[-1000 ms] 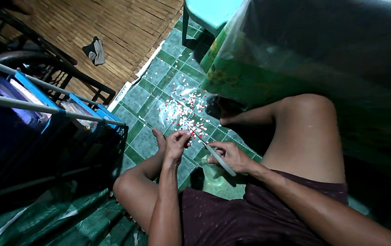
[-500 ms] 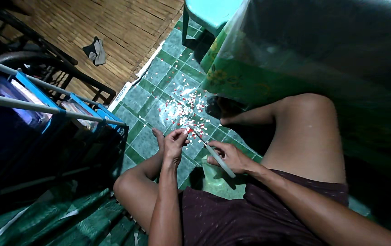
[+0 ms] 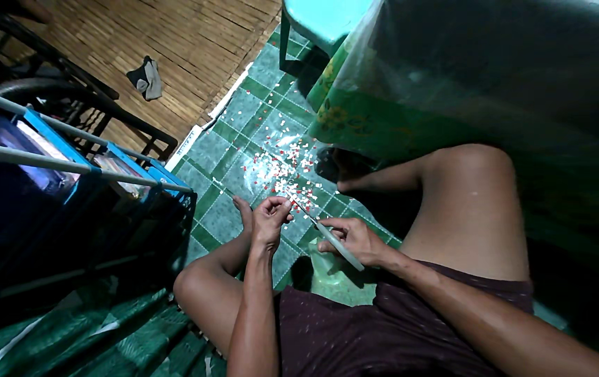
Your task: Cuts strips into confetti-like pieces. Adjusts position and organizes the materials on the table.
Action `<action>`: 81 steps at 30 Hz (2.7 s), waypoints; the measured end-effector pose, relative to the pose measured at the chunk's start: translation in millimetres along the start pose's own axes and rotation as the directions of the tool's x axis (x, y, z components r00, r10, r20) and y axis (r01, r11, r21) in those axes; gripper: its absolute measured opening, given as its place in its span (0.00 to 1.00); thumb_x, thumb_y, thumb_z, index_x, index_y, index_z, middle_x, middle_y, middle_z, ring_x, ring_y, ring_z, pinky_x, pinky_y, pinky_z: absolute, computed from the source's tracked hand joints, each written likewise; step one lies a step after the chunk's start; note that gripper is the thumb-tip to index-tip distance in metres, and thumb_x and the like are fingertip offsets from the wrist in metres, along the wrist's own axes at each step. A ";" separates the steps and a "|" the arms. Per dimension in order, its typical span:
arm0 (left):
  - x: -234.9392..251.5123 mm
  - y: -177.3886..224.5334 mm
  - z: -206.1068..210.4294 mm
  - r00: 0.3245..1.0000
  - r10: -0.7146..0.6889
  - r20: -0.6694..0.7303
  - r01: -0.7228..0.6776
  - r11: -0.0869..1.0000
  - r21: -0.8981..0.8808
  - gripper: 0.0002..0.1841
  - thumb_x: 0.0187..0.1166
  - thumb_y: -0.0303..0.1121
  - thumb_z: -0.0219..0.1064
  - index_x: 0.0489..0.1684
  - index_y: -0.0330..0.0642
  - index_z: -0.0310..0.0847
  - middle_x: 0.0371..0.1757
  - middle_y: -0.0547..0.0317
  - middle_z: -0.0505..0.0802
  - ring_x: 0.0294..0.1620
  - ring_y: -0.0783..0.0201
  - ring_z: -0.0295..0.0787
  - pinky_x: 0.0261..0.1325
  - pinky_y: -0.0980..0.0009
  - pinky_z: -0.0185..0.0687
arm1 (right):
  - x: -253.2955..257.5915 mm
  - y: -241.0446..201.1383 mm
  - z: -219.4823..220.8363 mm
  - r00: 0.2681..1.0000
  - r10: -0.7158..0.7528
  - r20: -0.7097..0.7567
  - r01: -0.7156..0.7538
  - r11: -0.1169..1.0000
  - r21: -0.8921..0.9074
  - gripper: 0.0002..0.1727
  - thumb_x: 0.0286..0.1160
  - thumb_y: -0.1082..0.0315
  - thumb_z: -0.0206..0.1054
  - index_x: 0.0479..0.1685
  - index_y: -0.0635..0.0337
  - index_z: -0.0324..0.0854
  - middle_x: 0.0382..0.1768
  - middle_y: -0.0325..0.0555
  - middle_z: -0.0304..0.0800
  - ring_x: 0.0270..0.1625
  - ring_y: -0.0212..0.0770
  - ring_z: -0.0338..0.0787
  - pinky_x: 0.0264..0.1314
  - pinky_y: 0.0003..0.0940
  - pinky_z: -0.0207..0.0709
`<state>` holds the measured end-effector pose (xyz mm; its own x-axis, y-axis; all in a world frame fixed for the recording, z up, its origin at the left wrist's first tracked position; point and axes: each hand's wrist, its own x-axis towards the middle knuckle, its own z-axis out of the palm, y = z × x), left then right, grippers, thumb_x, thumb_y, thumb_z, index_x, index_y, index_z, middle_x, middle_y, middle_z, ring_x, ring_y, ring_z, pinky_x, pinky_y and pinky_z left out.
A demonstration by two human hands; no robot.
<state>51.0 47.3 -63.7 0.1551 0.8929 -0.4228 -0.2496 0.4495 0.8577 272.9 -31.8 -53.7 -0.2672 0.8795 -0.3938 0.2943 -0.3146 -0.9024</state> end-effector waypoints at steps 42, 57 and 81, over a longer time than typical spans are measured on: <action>-2.1 4.8 2.9 0.998 -0.063 0.033 0.061 0.997 0.041 0.07 0.85 0.24 0.64 0.43 0.27 0.86 0.32 0.46 0.93 0.27 0.65 0.89 0.35 0.73 0.87 | 2.2 1.2 -0.8 0.998 0.050 0.029 -0.051 0.997 0.059 0.37 0.64 0.40 0.79 0.70 0.53 0.83 0.22 0.34 0.84 0.21 0.30 0.83 0.30 0.31 0.84; -0.2 3.0 2.2 0.998 -0.050 -0.041 0.050 0.999 -0.009 0.08 0.85 0.25 0.64 0.42 0.27 0.86 0.30 0.47 0.91 0.24 0.66 0.86 0.32 0.74 0.85 | 2.6 3.5 2.6 0.999 0.036 0.031 -0.034 0.998 -0.054 0.41 0.67 0.33 0.73 0.72 0.53 0.79 0.25 0.35 0.82 0.24 0.31 0.82 0.33 0.33 0.83; -2.6 2.2 3.1 0.998 -0.058 -0.009 0.058 0.998 0.001 0.06 0.83 0.24 0.66 0.42 0.28 0.87 0.29 0.50 0.90 0.25 0.67 0.84 0.32 0.74 0.85 | -1.1 -1.1 -0.9 1.000 0.002 -0.002 -0.002 1.000 -0.002 0.38 0.64 0.40 0.79 0.69 0.56 0.84 0.20 0.32 0.80 0.19 0.28 0.78 0.27 0.29 0.80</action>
<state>52.9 46.0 -59.8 0.1606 0.8654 -0.4747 -0.2388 0.5007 0.8320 273.7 -32.2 -52.1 -0.2648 0.8797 -0.3951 0.2966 -0.3155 -0.9014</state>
